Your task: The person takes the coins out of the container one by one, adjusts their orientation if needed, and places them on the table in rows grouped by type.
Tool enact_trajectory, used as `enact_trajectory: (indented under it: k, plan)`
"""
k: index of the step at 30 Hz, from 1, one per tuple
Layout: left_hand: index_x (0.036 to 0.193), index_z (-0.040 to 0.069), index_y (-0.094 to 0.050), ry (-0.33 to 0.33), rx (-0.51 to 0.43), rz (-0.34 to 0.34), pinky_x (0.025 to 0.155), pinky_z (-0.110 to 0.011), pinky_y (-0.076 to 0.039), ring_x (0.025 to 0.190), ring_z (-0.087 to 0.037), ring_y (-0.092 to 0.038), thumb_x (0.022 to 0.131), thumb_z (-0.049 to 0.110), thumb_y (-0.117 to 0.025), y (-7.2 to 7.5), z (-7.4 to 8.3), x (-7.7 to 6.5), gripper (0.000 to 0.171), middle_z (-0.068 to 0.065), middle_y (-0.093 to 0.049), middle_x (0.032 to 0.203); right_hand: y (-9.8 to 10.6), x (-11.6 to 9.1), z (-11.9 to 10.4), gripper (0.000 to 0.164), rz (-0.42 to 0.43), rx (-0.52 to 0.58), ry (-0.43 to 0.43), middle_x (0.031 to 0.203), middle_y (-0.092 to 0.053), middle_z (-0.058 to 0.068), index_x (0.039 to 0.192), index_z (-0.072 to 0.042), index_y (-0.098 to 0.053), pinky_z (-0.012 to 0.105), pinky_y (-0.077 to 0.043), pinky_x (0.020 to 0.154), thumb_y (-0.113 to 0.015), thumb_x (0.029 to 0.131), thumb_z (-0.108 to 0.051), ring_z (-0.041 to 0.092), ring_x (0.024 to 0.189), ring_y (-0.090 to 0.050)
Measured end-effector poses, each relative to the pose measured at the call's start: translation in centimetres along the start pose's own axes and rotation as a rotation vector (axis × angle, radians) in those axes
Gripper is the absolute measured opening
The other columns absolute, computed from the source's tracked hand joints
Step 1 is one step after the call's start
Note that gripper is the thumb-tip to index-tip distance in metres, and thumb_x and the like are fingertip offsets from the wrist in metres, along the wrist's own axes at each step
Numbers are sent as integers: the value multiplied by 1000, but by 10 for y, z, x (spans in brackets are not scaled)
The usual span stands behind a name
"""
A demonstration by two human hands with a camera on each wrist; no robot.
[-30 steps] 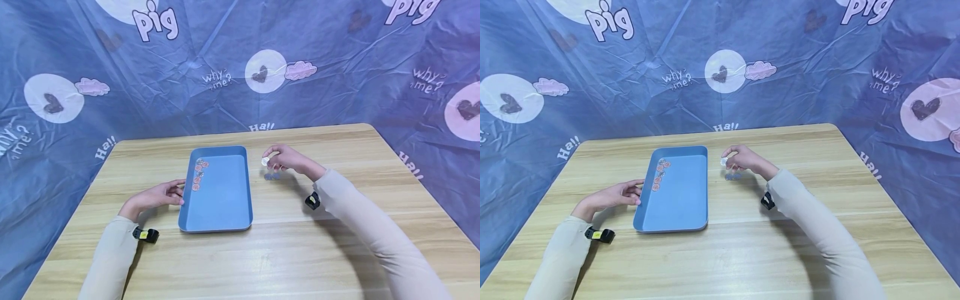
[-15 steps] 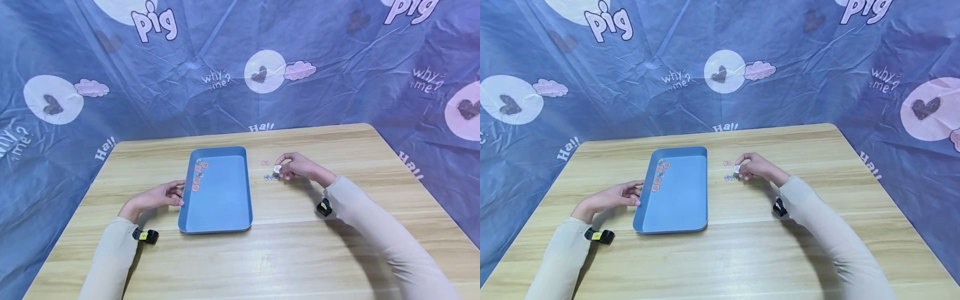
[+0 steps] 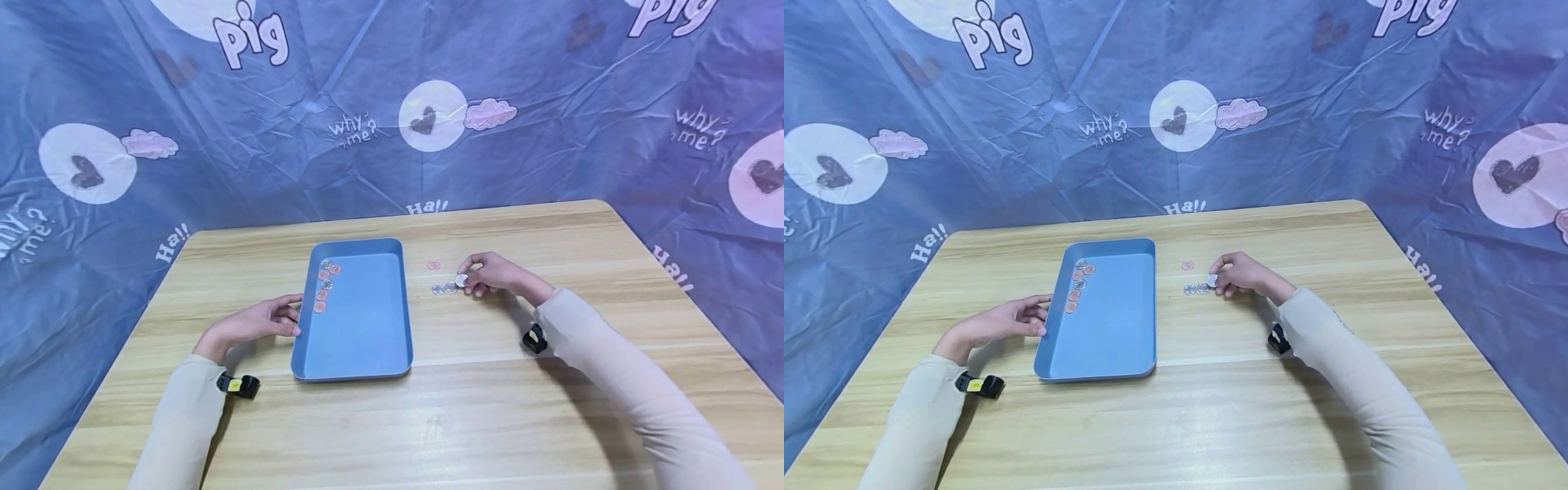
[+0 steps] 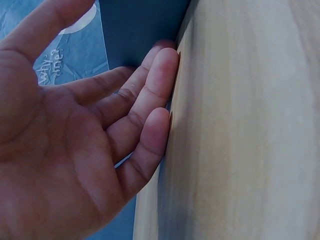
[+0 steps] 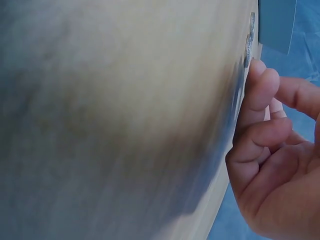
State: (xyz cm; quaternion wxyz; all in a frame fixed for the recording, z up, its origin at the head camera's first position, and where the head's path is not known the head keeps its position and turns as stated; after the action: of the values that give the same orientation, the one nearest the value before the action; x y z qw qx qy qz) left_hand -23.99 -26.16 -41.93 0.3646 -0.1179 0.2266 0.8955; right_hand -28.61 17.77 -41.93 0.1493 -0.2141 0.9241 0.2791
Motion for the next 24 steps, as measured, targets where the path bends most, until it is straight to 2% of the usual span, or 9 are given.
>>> enact_trajectory:
  k: [13,24]
  plan:
    - [152,-7,-10,-8,-8,-8,86,-17,-48,92,-7,-59,90,18,-68,0,-2,0,88,-18,-53,117,-2,-2,3,24,-9,-54,-22,69,-63,0,113,1,-56,20,-33,48,-59,89,-6,9,56,-55]
    - [152,-7,-9,-12,-19,-12,86,-17,-47,92,-7,-60,90,18,-69,1,-2,0,89,-18,-54,116,-3,-3,0,22,8,-111,-6,67,-60,2,110,3,-56,21,-36,49,-60,89,-5,11,55,-53]
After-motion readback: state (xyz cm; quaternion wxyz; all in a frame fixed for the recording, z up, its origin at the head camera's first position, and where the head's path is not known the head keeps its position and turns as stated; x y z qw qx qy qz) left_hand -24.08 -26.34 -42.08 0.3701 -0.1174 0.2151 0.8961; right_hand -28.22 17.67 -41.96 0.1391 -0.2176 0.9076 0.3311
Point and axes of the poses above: each hand's wrist, its own x-axis towards the middle knuckle, its own y-axis out of the back of the hand, z = x × y, the point moved 4 cm from there along x, towards the middle knuckle
